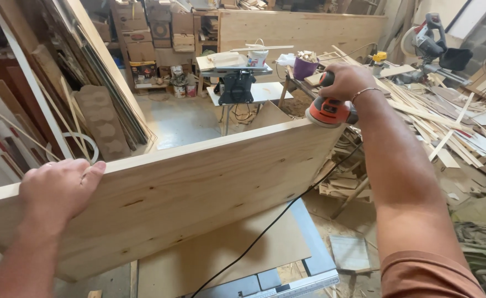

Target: Sanding the edges of a wooden panel using an orbital sander

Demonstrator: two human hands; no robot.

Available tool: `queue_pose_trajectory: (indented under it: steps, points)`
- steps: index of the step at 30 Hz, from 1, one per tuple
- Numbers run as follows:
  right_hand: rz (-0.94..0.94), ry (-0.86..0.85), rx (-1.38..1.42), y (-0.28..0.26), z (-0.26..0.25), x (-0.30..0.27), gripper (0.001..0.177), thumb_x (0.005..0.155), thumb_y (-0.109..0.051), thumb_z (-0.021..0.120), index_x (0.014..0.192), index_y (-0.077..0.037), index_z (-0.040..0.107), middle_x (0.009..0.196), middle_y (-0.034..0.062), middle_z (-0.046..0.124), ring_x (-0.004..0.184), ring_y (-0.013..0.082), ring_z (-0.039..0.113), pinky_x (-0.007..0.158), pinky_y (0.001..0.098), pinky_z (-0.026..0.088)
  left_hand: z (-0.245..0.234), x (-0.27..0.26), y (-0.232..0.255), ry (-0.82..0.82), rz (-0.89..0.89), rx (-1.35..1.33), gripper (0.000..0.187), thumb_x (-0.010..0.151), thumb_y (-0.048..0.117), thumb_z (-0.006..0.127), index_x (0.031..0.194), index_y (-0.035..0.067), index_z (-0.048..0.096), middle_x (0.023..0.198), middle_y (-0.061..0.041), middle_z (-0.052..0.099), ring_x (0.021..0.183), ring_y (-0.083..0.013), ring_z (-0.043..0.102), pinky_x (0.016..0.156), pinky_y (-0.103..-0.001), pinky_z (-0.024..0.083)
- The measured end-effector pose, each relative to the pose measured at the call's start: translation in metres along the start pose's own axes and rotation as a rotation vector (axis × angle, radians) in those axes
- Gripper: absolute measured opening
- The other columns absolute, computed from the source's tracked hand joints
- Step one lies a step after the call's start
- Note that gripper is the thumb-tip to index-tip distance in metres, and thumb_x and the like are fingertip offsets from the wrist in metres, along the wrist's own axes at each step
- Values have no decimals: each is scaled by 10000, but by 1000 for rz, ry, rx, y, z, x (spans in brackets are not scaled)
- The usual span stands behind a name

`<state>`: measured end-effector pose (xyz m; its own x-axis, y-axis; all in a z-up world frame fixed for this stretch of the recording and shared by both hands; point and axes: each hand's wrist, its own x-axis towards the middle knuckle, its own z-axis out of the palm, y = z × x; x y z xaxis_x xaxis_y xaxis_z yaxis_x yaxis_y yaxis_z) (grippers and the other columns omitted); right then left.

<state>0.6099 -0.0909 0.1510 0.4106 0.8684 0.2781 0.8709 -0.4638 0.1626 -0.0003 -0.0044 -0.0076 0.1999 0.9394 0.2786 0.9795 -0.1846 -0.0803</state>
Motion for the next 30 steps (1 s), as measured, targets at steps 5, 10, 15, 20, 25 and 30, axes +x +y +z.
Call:
queue_pose_trajectory:
  steps: [5, 10, 15, 20, 25, 30]
  points:
    - [-48, -17, 141, -27, -12, -14, 553, 727, -424, 669, 1244, -229, 684, 1209, 68, 654, 992, 335, 651, 773, 463, 526, -6, -1, 1, -3, 16, 24, 681, 1061, 666, 192, 944, 298, 754, 1047, 44, 786, 1041, -191, 740, 865, -359, 515]
    - [-67, -99, 110, -62, -38, -38, 688, 771, -438, 677, 1424, -249, 572, 1300, 72, 645, 1083, 330, 635, 835, 471, 521, 10, 4, -4, 56, 38, -8, 635, 1066, 644, 239, 892, 280, 731, 896, 40, 754, 916, -215, 729, 825, -383, 514]
    - [-133, -9, 56, -69, -18, -26, 598, 713, -493, 680, 1274, -290, 644, 1120, 93, 721, 972, 351, 662, 792, 465, 495, -3, 5, -1, -38, 40, -44, 636, 1082, 597, 202, 988, 266, 737, 1056, 27, 762, 1014, -229, 715, 883, -413, 502]
    - [-208, 4, 127, -90, -22, -34, 589, 698, -465, 676, 1263, -300, 656, 1290, 1, 674, 1035, 341, 657, 858, 467, 501, -25, -1, -3, -162, 53, -92, 630, 1100, 555, 172, 1102, 249, 722, 1129, 12, 753, 1070, -214, 692, 916, -410, 520]
    - [-259, -36, 164, -121, -38, -52, 656, 737, -421, 685, 1359, -227, 607, 1288, 59, 622, 1078, 338, 632, 860, 498, 504, -14, 5, -30, -176, 49, -105, 605, 1059, 555, 209, 1155, 253, 724, 1304, 13, 706, 1236, -245, 646, 1016, -449, 477]
    - [-276, -61, 170, -150, -50, -65, 630, 759, -433, 679, 1357, -255, 591, 1296, 34, 617, 1031, 333, 648, 809, 494, 516, -9, 1, -67, -158, 8, -85, 595, 1050, 574, 224, 1095, 264, 729, 1263, -7, 727, 1205, -276, 666, 1011, -454, 490]
